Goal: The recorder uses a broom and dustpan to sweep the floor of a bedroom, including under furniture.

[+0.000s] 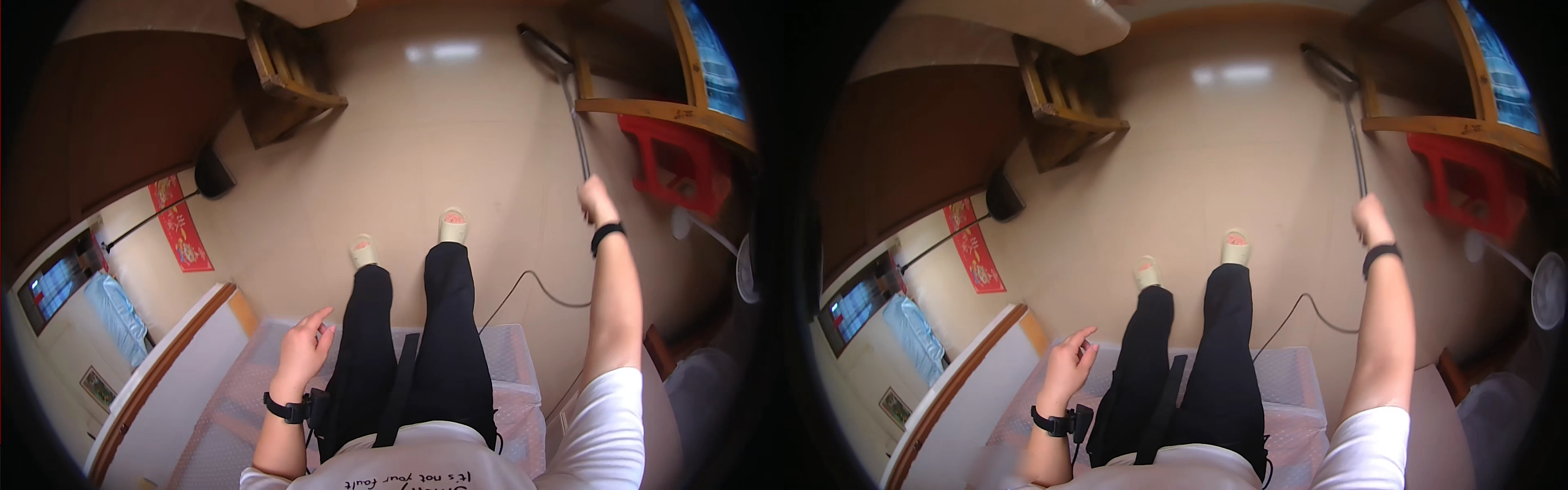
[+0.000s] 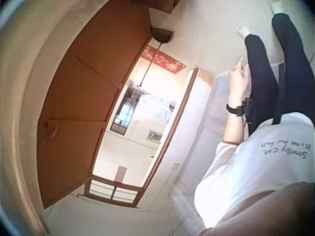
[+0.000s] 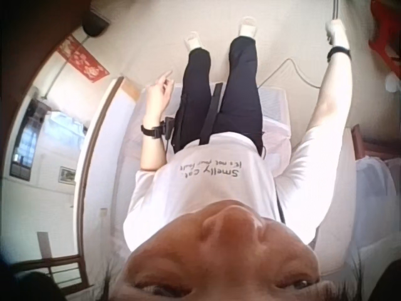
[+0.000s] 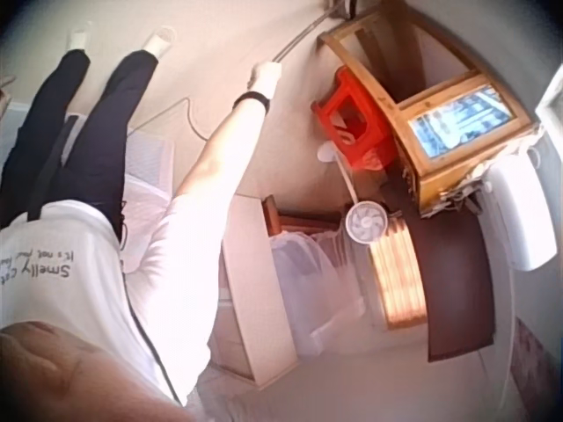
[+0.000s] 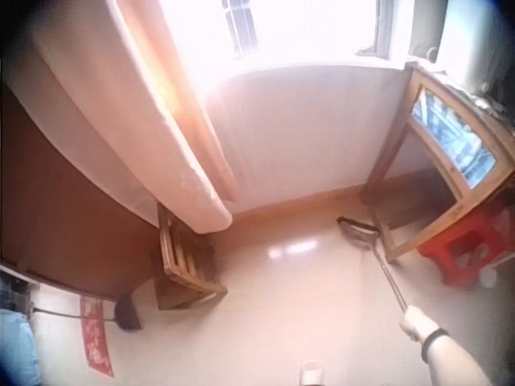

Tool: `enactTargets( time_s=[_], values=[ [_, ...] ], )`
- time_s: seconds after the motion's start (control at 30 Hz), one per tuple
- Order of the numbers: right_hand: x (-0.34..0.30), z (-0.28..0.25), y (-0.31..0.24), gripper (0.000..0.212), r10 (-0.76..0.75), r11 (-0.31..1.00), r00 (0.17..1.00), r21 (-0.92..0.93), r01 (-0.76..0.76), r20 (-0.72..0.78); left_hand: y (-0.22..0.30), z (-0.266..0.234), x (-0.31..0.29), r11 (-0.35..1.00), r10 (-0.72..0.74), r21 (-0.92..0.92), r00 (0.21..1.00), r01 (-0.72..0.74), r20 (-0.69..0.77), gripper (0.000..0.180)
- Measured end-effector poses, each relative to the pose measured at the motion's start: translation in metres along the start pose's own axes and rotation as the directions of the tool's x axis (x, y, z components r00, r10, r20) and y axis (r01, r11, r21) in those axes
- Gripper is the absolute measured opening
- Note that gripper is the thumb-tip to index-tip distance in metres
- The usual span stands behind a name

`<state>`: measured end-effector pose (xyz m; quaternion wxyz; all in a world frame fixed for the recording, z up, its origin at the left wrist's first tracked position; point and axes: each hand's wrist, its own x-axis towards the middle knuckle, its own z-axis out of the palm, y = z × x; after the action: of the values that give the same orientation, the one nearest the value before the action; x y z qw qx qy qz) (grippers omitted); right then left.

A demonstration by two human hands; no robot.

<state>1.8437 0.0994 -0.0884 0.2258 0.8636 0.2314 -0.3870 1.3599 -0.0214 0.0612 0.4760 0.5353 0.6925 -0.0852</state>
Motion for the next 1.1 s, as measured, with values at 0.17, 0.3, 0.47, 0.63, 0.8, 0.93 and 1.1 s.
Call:
enactTargets(
  time_s=[0.17, 0.3, 0.47, 0.63, 0.8, 0.93, 1.1],
  values=[
    [-0.079, 0.086, 0.096, 0.027, 0.089, 0.996, 0.994, 0.025, -0.091, 0.061, -0.006, -0.025, 0.027, 0.994, 0.103, 0.019, 0.993, -0.105, 0.062, 0.027],
    [-0.165, 0.24, 0.182, 0.021, -0.007, 0.995, 0.999, -0.095, 0.011, 0.033, -0.055, -0.043, 0.047, 0.983, 0.182, 0.001, 0.969, -0.185, 0.168, 0.027],
    [-0.27, 0.273, 0.144, 0.021, 0.045, 0.997, 0.997, -0.072, -0.041, 0.056, -0.049, -0.115, 0.119, 0.942, 0.277, 0.129, 0.934, -0.31, 0.224, 0.028],
    [-0.364, 0.322, 0.132, 0.011, 0.153, 0.79, 0.963, 0.557, -0.255, 0.223, -0.105, -0.149, 0.12, 0.928, 0.253, 0.223, 0.944, -0.298, 0.212, 0.028],
    [-0.352, 0.344, 0.125, 0.014, 0.226, 0.778, 0.973, 0.592, -0.211, 0.05, -0.115, -0.155, 0.127, 0.914, 0.238, 0.264, 0.935, -0.306, 0.262, 0.027],
    [-0.269, 0.311, 0.111, 0.016, 0.278, 0.748, 0.958, 0.61, -0.261, 0.07, -0.122, -0.134, 0.121, 0.856, 0.355, 0.25, 0.865, -0.453, 0.354, 0.026],
    [-0.253, 0.329, 0.089, 0.018, 0.345, 0.787, 0.915, 0.467, -0.404, 0.21, -0.137, -0.124, 0.108, 0.817, 0.368, 0.316, 0.858, -0.483, 0.359, 0.027]
  ],
)
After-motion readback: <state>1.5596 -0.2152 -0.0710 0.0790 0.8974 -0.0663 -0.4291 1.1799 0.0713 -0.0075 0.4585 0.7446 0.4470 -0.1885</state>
